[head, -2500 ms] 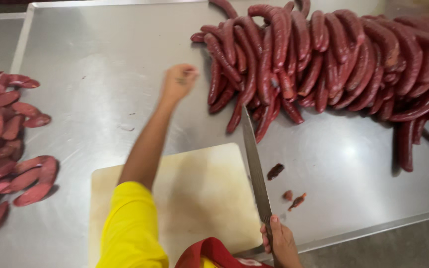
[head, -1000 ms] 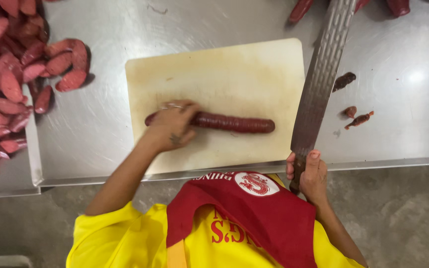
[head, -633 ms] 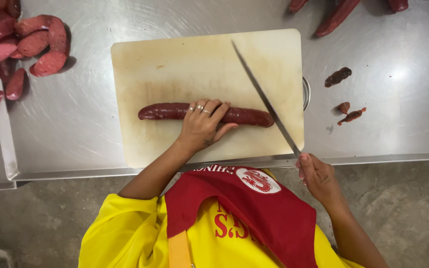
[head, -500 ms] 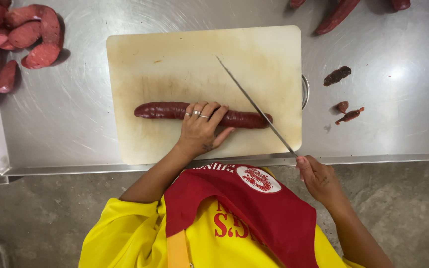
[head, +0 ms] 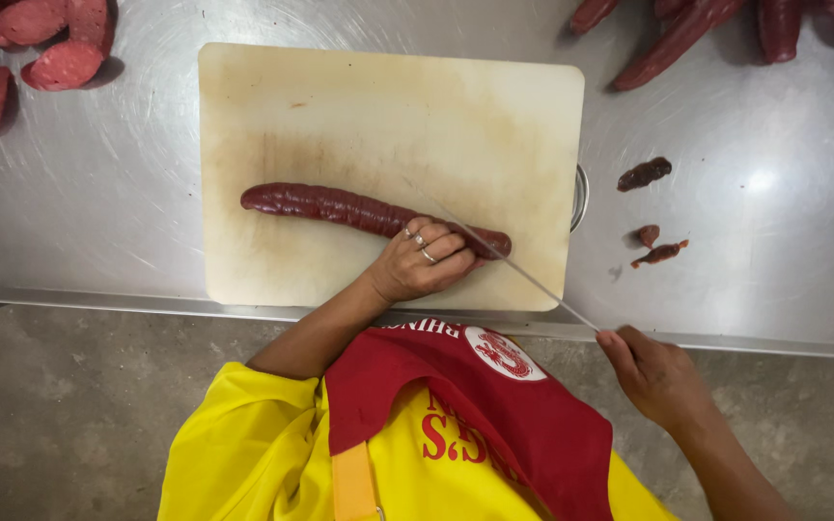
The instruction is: The person slices sausages one by one on a cutting board using a knife, moving the sliced pieces into a pile to the side after finishing each one.
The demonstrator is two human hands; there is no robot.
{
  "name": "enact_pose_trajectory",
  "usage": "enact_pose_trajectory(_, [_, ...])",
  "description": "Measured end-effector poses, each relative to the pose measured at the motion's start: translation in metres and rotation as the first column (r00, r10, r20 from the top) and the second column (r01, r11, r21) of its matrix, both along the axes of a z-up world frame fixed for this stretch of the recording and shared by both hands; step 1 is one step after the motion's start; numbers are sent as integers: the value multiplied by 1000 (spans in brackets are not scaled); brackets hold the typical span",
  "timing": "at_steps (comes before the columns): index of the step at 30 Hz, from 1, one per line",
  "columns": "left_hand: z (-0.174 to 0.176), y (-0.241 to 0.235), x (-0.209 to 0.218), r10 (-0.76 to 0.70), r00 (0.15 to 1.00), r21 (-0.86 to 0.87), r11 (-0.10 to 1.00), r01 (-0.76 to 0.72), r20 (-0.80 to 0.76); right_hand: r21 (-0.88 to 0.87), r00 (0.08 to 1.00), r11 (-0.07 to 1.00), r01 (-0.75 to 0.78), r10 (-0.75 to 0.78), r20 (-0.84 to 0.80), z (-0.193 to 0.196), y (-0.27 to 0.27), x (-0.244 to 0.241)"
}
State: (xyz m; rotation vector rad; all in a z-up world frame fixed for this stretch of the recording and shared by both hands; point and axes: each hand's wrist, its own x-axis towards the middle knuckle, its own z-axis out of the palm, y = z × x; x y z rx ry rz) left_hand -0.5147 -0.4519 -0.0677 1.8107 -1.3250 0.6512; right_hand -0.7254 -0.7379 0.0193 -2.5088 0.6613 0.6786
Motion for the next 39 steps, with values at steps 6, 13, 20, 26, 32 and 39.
enact_pose_trajectory(6, [1,-3,1,44,999,8,999,-43,-29,-155,965,980,-121,80,-248,41,-28,-1])
enact_pose_trajectory(13, [-6,-2,-1,43,995,81,996,-36,-91,-129,727,793,-595,600,334,-37,21,84])
enact_pose_trajectory(20, [1,10,-3,56,997,77,996,-51,-62,-87,666,716,-693,682,303,-45,30,103])
enact_pose_trajectory(26, [-4,15,2,89,994,84,993,-84,-62,-67,955,998,-21,0,-297,20,-2,6])
enact_pose_trajectory(32, [-8,13,0,97,991,80,993,-89,-92,-117,844,849,-515,527,105,-33,16,31])
enact_pose_trajectory(39, [-3,24,-4,121,989,114,987,-111,-89,23,971,973,-229,227,79,-60,82,122])
